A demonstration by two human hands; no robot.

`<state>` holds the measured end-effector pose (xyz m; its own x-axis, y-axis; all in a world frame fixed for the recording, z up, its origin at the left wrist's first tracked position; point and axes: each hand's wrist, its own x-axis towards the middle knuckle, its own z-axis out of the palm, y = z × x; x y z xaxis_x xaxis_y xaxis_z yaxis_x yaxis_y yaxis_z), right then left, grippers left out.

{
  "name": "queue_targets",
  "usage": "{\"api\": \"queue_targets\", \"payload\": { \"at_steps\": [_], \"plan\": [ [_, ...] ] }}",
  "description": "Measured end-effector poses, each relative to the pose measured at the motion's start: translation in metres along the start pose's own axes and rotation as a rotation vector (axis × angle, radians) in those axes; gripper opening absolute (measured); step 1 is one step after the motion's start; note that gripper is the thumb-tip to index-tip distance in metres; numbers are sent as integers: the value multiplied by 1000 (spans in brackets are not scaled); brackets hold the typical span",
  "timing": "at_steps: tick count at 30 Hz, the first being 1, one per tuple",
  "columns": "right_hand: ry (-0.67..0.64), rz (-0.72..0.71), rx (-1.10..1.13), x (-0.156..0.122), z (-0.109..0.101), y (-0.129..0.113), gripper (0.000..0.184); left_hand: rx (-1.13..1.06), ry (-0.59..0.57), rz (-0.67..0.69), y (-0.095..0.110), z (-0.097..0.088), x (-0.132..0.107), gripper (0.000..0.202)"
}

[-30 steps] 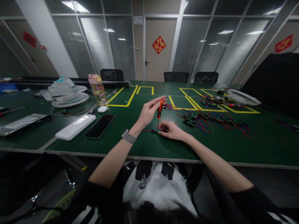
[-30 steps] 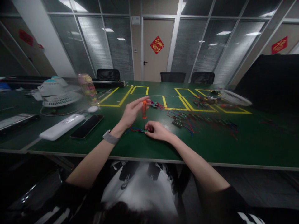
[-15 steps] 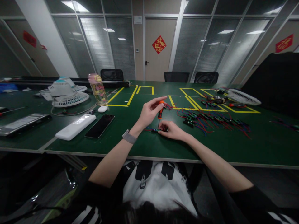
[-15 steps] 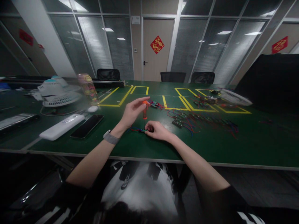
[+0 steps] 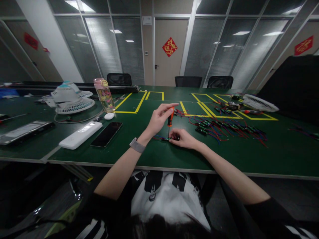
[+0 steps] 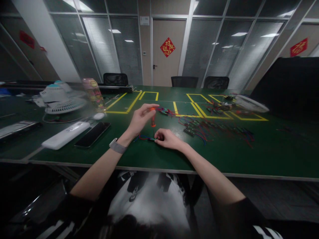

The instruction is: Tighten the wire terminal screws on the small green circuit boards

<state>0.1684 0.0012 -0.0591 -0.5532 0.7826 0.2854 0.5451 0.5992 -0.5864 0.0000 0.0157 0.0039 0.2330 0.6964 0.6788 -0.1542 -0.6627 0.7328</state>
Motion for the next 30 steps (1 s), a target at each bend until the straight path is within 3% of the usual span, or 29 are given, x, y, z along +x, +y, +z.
{"api": "queue_targets", "payload": {
  "at_steps": [4,10,15,21,26,30],
  "plan": [
    [-6,6,-6,0,0,2,9,-169,-114,-48,-1,2,0,31],
    [-6,-36,-34,0,-1,2,9,-14,24,-19,1,1,-1,25],
    [-5,-39,-39,0,-1,3,8,-158,-104,-41,-1,1,-1,32],
    [4,-39,-36,0,0,4,8,29,9,-1,0,0,-1,26],
    [4,-22,-39,0,0,1,8,-159,-129,-27,-5,0,0,33],
    [3,-20,-43,0,-1,0,10,0,-44,-8,-2,0,-1,30]
  ]
}}
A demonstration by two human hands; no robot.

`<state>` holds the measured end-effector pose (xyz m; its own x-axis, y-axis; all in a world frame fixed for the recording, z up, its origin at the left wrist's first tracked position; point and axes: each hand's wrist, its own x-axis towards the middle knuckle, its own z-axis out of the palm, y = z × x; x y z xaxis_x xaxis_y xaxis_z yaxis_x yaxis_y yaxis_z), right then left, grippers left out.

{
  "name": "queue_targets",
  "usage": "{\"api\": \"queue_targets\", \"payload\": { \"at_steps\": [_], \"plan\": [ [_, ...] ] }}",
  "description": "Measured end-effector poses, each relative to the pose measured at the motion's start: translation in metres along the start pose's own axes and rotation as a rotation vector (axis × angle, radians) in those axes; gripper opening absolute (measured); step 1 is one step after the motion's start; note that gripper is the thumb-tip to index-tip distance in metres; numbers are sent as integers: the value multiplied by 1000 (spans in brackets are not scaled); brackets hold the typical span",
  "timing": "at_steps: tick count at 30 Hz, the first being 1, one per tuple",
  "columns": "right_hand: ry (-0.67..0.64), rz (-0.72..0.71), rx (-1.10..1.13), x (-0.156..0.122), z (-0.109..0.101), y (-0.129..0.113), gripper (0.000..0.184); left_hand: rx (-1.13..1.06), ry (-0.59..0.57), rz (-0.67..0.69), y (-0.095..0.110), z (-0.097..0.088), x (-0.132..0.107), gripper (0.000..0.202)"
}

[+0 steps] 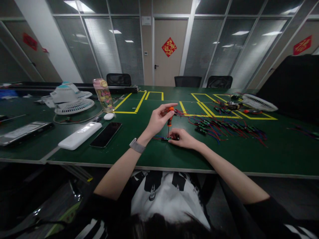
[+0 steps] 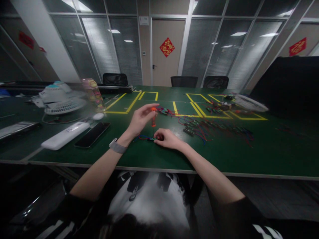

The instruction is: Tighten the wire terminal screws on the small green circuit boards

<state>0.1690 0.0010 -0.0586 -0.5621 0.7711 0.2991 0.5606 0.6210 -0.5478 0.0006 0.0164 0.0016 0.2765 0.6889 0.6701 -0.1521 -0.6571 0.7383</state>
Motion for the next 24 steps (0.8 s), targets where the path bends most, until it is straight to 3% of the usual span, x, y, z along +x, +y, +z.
{"api": "queue_targets", "payload": {
  "at_steps": [3,8,13,18,22,24],
  "plan": [
    [8,-1,7,0,1,2,9,114,40,40,2,-2,0,25],
    [-1,-11,9,0,1,3,10,-77,-59,-14,2,-1,0,31],
    [-10,-9,9,0,0,0,10,33,42,19,1,0,0,25],
    [-10,-17,9,0,-1,0,9,-143,-72,-18,0,-1,-1,31],
    [-11,-12,6,0,0,1,10,-15,33,9,1,-1,-1,26],
    [-11,-8,10,0,0,1,10,-7,32,18,1,-2,0,23]
  ]
}}
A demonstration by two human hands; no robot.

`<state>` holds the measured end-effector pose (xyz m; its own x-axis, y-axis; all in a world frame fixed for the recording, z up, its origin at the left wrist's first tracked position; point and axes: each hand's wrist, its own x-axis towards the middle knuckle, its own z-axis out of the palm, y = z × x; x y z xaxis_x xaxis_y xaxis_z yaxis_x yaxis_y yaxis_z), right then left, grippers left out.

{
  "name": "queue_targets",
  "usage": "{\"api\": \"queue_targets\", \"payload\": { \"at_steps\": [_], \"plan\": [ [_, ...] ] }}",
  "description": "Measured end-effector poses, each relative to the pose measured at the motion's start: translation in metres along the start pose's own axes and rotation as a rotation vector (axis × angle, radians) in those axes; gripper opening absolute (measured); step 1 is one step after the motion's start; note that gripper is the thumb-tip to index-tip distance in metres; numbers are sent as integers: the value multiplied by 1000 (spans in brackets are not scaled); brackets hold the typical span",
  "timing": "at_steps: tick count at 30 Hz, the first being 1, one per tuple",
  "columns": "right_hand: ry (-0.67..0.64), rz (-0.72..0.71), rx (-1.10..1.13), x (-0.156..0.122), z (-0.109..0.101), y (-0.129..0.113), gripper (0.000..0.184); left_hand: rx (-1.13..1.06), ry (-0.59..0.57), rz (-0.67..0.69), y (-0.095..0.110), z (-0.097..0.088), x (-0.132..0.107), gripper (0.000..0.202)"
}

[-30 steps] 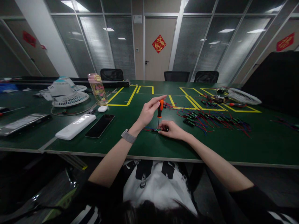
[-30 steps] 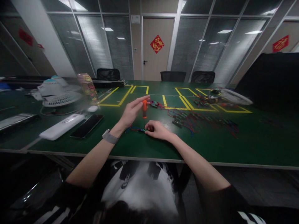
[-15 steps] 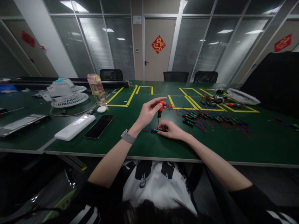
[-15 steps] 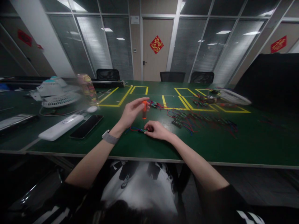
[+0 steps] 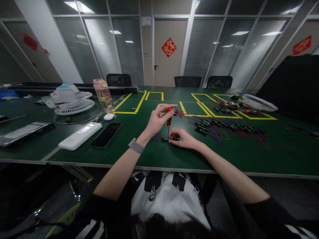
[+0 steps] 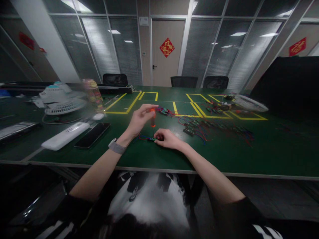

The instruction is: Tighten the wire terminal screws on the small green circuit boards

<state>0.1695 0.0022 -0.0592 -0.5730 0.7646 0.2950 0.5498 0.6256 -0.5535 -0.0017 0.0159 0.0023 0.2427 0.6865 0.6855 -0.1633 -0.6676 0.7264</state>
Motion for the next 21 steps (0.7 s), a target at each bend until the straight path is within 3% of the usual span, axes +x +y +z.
{"api": "queue_targets", "payload": {
  "at_steps": [5,9,15,21],
  "plan": [
    [1,0,8,0,0,0,11,-159,-72,-45,-1,0,1,27],
    [-1,3,9,0,0,0,11,-53,35,-33,1,0,0,24],
    [4,3,20,0,-1,-1,10,-140,-36,-36,-2,0,1,25],
    [-14,12,78,-1,-1,0,15,-32,10,-2,-1,0,1,23]
  ]
}}
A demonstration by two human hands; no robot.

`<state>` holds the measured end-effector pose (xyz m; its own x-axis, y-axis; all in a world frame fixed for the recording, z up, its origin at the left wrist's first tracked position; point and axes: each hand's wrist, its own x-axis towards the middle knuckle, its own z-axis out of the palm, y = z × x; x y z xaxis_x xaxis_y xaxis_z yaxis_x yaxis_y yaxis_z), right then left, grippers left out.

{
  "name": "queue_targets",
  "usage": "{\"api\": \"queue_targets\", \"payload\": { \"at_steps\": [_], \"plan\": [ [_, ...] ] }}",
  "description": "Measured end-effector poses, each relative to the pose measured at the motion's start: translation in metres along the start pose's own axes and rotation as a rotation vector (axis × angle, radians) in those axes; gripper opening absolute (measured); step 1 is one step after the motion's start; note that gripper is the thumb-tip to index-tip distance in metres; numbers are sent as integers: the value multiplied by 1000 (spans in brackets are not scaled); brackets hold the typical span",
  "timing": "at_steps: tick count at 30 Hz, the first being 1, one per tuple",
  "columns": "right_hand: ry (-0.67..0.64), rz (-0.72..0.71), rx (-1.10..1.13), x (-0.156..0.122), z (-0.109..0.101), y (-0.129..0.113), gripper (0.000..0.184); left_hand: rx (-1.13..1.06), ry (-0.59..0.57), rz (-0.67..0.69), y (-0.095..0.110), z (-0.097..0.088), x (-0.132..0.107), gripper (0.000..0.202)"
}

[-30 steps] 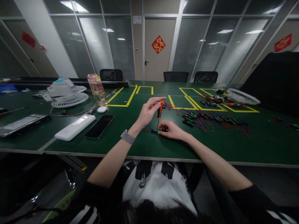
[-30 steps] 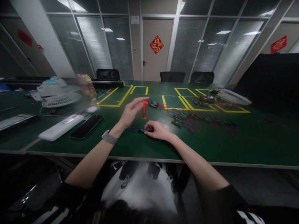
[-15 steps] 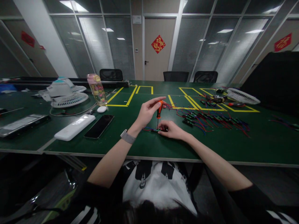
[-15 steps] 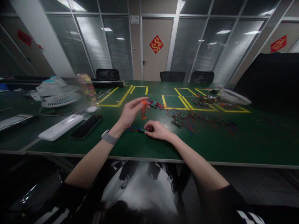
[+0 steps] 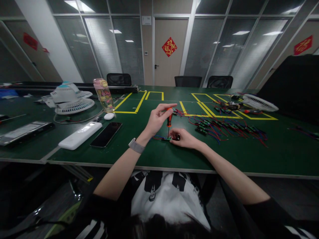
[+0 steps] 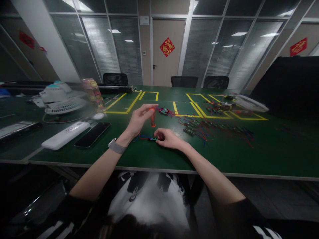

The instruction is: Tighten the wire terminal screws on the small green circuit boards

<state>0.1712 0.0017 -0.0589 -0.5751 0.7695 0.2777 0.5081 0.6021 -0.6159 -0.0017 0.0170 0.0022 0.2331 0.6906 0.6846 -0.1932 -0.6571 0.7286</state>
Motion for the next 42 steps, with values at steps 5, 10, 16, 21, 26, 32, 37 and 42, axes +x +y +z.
{"api": "queue_targets", "payload": {
  "at_steps": [5,10,16,21,26,32,37,42],
  "plan": [
    [-10,-22,19,0,0,3,17,-120,-90,-40,-1,1,0,31],
    [-18,-7,48,0,0,4,15,15,-4,-26,3,0,-1,28],
    [-18,-4,52,0,-1,7,14,-28,-46,-13,2,1,0,27],
    [-12,5,51,0,0,8,13,100,26,31,3,1,-1,24],
    [-7,-5,36,0,0,7,13,56,-54,25,5,2,-1,28],
    [-11,4,27,0,-1,5,14,139,44,45,2,2,-2,21],
    [-10,0,18,0,-1,3,12,76,-43,18,3,-1,0,28],
    [-28,10,12,0,-3,2,15,-15,-39,-31,4,3,-2,32]
  ]
}}
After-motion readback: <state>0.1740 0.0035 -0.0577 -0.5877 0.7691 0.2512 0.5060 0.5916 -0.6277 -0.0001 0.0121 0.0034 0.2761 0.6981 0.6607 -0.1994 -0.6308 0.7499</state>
